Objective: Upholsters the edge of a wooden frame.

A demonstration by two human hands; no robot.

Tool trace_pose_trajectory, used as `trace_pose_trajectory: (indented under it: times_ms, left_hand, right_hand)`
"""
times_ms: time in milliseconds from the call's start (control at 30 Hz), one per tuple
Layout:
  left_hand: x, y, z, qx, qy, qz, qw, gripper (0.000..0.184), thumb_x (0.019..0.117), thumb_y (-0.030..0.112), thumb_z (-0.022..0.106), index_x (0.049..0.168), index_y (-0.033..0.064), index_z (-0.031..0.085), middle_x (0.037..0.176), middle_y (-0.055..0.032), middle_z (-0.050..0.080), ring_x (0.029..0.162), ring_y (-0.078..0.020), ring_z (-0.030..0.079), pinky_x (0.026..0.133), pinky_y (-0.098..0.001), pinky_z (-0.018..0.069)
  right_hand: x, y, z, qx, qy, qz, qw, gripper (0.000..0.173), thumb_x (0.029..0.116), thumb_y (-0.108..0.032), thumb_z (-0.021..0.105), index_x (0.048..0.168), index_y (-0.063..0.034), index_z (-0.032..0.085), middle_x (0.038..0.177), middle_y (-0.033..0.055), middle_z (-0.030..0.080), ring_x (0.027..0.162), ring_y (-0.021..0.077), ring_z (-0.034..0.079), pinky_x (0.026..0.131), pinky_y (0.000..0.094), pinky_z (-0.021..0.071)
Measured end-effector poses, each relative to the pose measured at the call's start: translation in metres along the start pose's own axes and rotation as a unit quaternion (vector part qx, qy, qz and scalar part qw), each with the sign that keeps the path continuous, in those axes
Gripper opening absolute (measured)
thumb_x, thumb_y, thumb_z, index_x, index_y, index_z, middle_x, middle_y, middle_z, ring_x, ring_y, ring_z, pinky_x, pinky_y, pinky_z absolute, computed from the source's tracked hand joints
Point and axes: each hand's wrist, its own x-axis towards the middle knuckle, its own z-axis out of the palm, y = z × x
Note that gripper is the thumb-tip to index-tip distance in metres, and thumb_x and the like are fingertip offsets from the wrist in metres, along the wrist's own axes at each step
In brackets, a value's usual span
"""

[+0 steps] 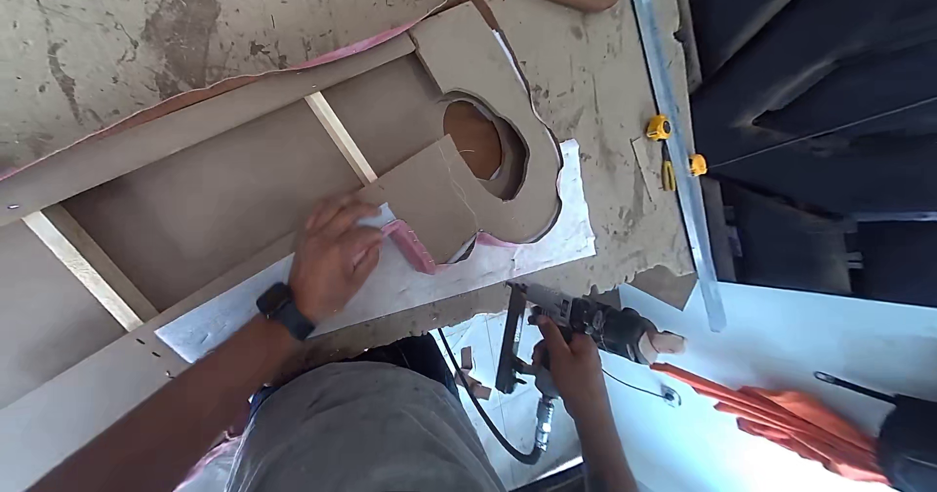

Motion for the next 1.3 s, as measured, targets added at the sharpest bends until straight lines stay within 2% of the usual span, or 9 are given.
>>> trace_pose_trajectory:
  times_ms: [167,333,467,567,833,967,1167,1233,1300]
  left_hand:
    - [-0.017,0.063,0.062,0.039,-0.018,-0.007,0.999,0.025,0.0938,0.046,0.069,0.111,0.0301,0.077,0.125,0.0071,0.067,0.129,-0.0181,0.054,0.11,-0.0454,0.0454]
    - [0.021,0.114,0.137,0.131,-0.063,-0.036,0.989,0.044,0.0912,0.047,0.072,0.134,0.0398,0.065,0.127,0.0062,0.065,0.123,-0.0201,0.055,0.1,-0.048,0.0453]
    - [0.027,0.116,0.168,0.163,0.042,-0.045,0.985,0.016,0.0978,0.037,0.067,0.108,0.0299,0.078,0.101,0.0037,0.069,0.099,-0.0193,0.062,0.087,-0.0448,0.0486]
    - [0.024,0.121,0.176,0.136,0.09,-0.035,0.986,0.014,0.0982,0.033,0.067,0.098,0.025,0.079,0.097,0.0039,0.07,0.096,-0.0172,0.062,0.089,-0.0426,0.0473]
    - [0.012,0.145,0.194,0.21,0.139,-0.076,0.965,0.017,0.0972,0.038,0.068,0.105,0.0268,0.077,0.107,0.0035,0.069,0.105,-0.0181,0.061,0.093,-0.0455,0.0448]
    - [0.016,0.146,0.201,0.277,0.123,-0.089,0.949,0.027,0.0943,0.051,0.069,0.111,0.0303,0.076,0.108,0.0032,0.067,0.105,-0.0204,0.059,0.094,-0.0481,0.0423]
    - [0.022,0.135,0.204,0.049,0.263,-0.068,0.961,0.008,0.0924,0.018,0.077,0.098,0.0128,0.08,0.099,-0.0038,0.071,0.1,-0.0172,0.064,0.092,-0.038,0.054]
    - [0.035,0.138,0.192,0.0,0.32,-0.119,0.94,0.013,0.0943,0.019,0.075,0.1,0.0069,0.076,0.1,-0.0068,0.071,0.093,-0.0138,0.069,0.085,-0.034,0.0609]
    - [0.043,0.141,0.188,-0.006,0.319,-0.12,0.94,0.014,0.0952,0.022,0.075,0.099,0.0085,0.076,0.099,-0.005,0.07,0.088,-0.0113,0.066,0.08,-0.0303,0.0583]
  right_hand:
    - [0.045,0.033,-0.03,-0.007,-0.012,-0.04,0.999,0.042,0.1039,-0.045,0.056,0.103,-0.0055,0.07,0.061,0.0086,0.066,0.049,0.0246,0.065,0.05,0.0436,0.0595]
    - [0.106,0.044,-0.045,0.013,-0.066,-0.101,0.993,0.04,0.1046,-0.042,0.055,0.106,-0.0055,0.069,0.062,0.0078,0.066,0.05,0.0239,0.065,0.051,0.0434,0.0598]
    - [0.145,0.05,-0.059,0.006,-0.105,-0.151,0.983,0.034,0.1044,-0.04,0.057,0.108,-0.0082,0.068,0.062,0.0062,0.066,0.05,0.0215,0.066,0.052,0.041,0.06]
    - [0.166,0.057,-0.066,-0.006,-0.141,-0.173,0.975,0.034,0.1042,-0.043,0.057,0.107,-0.0101,0.068,0.062,0.0054,0.066,0.051,0.0208,0.065,0.052,0.0417,0.0592]
    - [0.197,0.068,-0.073,0.042,-0.193,-0.15,0.969,0.043,0.103,-0.051,0.057,0.107,-0.0083,0.063,0.064,0.0093,0.066,0.051,0.0243,0.066,0.051,0.0438,0.0596]
    - [0.229,0.09,-0.081,0.186,-0.223,-0.069,0.954,0.043,0.1052,-0.044,0.056,0.117,-0.004,0.063,0.091,0.0142,0.073,0.056,0.0257,0.067,0.054,0.0428,0.0611]
    - [0.235,0.106,-0.087,0.247,-0.209,-0.045,0.945,0.041,0.1059,-0.043,0.055,0.118,-0.0038,0.061,0.094,0.0136,0.073,0.055,0.024,0.066,0.052,0.0398,0.06]
    - [0.233,0.103,-0.085,0.241,-0.21,-0.055,0.946,0.04,0.1063,-0.041,0.055,0.12,-0.0035,0.06,0.098,0.0131,0.074,0.055,0.0239,0.066,0.052,0.0393,0.06]
    - [0.226,0.107,-0.086,0.227,-0.215,-0.069,0.947,0.041,0.1066,-0.04,0.055,0.121,-0.0027,0.06,0.1,0.0133,0.075,0.056,0.0248,0.067,0.052,0.0398,0.0605]
